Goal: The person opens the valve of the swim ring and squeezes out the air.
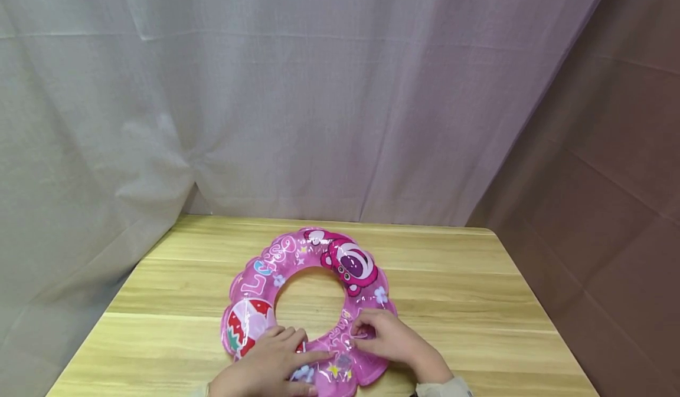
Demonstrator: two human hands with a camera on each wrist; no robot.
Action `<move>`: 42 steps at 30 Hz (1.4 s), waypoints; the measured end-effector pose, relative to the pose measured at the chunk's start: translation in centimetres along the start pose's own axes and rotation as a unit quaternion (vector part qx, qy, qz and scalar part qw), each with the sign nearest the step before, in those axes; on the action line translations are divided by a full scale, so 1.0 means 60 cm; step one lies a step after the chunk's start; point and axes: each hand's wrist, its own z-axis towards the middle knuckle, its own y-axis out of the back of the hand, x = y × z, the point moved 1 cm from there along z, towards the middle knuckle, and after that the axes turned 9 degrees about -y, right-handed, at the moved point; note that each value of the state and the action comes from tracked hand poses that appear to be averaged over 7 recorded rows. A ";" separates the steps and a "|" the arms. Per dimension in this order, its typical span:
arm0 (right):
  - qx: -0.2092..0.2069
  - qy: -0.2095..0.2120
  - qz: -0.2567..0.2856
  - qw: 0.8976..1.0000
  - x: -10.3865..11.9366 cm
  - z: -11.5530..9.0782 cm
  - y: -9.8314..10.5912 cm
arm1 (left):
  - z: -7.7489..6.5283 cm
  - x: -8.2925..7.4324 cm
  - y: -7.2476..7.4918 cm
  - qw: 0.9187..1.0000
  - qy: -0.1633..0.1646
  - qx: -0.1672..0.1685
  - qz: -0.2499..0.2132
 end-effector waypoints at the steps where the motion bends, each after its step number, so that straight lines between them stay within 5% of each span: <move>1: 0.000 -0.002 0.000 1.000 0.000 0.000 0.000 | 0.000 0.000 0.000 1.000 0.001 0.000 0.000; 42: -0.001 -0.015 -0.016 1.000 0.008 -0.001 -0.002 | 0.002 -0.002 -0.010 0.993 -0.031 -0.026 0.110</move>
